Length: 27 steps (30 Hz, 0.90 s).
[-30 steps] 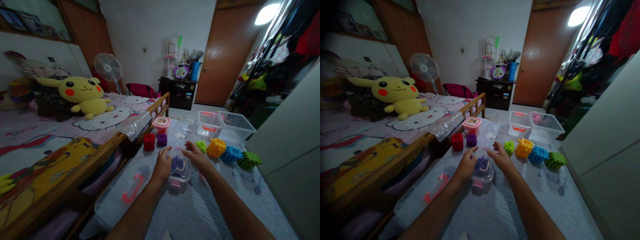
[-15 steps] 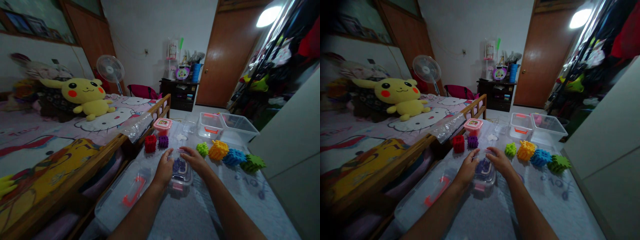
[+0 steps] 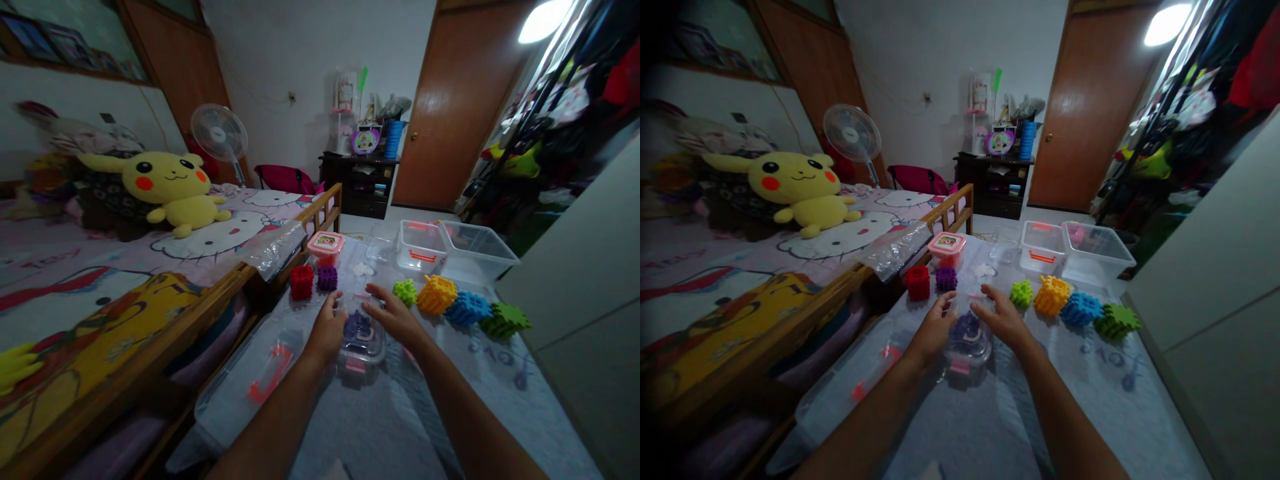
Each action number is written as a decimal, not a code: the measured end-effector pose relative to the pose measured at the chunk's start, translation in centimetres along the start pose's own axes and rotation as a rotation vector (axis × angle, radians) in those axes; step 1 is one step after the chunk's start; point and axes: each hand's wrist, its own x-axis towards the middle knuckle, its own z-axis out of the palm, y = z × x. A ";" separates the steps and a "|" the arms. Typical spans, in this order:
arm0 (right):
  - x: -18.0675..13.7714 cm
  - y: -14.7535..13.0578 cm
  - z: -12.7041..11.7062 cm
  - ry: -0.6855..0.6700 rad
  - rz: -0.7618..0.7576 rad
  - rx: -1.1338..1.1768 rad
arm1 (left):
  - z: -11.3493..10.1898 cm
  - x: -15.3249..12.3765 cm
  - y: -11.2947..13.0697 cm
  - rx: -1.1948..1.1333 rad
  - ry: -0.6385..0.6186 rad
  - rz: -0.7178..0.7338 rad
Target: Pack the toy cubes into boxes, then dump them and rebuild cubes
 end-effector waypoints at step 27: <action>-6.8 -0.3 2.3 -0.036 -0.506 -0.582 | -1.8 -1.3 1.3 0.631 -0.068 0.151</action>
